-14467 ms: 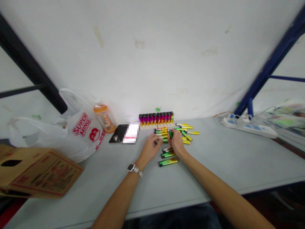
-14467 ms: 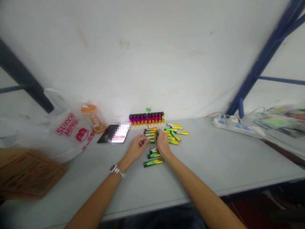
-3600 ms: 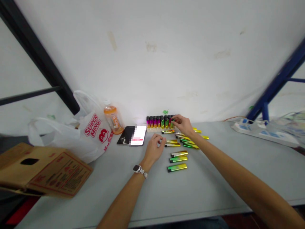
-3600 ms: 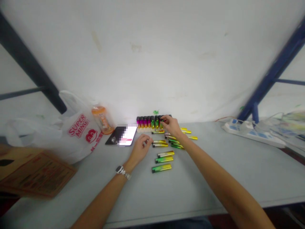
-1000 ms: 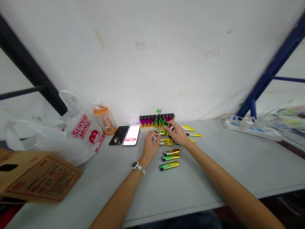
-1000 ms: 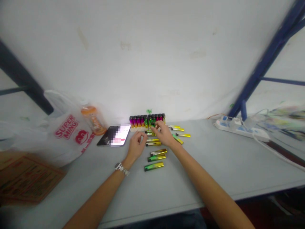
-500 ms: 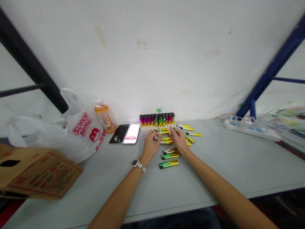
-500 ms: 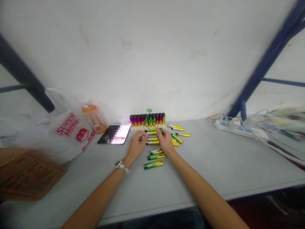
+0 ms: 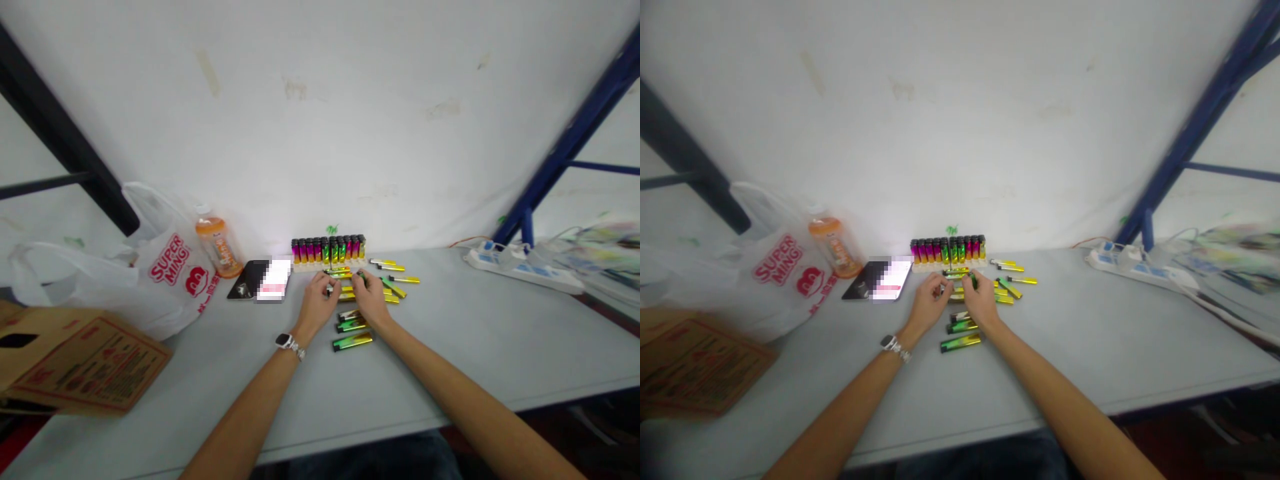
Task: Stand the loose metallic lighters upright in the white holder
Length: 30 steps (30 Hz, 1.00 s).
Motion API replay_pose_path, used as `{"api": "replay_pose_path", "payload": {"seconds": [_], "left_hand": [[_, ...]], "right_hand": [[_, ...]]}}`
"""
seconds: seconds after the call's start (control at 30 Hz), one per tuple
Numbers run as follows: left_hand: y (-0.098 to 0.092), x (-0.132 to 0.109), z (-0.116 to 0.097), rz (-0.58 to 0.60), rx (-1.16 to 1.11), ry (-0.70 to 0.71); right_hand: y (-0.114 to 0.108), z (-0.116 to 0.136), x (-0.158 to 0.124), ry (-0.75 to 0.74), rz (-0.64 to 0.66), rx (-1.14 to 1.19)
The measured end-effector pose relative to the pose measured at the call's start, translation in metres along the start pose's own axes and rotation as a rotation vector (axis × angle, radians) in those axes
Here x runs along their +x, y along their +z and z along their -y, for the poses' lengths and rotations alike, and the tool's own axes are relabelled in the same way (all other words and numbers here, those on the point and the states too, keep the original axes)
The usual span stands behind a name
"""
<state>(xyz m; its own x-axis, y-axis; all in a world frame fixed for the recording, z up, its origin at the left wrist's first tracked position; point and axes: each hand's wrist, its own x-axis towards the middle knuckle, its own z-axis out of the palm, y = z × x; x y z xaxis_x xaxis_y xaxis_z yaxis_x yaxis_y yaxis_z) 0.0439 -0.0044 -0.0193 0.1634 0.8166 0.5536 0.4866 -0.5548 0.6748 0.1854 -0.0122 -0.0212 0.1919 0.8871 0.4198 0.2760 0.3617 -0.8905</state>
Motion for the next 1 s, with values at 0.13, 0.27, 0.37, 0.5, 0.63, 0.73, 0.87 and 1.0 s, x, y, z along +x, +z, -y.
{"api": "replay_pose_path", "payload": {"seconds": [0.13,0.27,0.37,0.5,0.63,0.73,0.87,1.0], "left_hand": [[0.0001,0.0001,-0.0004,0.005,-0.023,0.001],[0.0,-0.0004,-0.0008,0.0,-0.03,0.005],[0.0002,-0.0008,0.0001,0.007,-0.024,0.005],[0.0007,-0.0006,0.0017,0.013,-0.018,0.003],[0.0009,-0.0003,0.002,0.016,-0.014,0.003],[0.0013,-0.0005,0.0019,0.012,-0.019,0.002],[0.0019,-0.0009,0.0018,0.009,-0.02,0.006],[0.0015,-0.0011,0.0016,0.016,-0.024,0.008]], "right_hand": [[-0.0017,0.0015,-0.003,-0.003,0.004,0.014],[-0.0025,0.0022,-0.0041,-0.025,0.029,0.048],[-0.0015,0.0008,-0.0024,0.0,0.013,0.05],[-0.0005,0.0001,-0.0013,-0.011,0.011,0.014],[-0.0001,0.0017,-0.0025,-0.022,0.021,-0.001],[0.0002,0.0028,-0.0032,-0.024,0.015,-0.014],[0.0,0.0048,-0.0039,0.017,0.029,0.072],[-0.0015,0.0051,-0.0019,0.164,0.069,0.191]]}}
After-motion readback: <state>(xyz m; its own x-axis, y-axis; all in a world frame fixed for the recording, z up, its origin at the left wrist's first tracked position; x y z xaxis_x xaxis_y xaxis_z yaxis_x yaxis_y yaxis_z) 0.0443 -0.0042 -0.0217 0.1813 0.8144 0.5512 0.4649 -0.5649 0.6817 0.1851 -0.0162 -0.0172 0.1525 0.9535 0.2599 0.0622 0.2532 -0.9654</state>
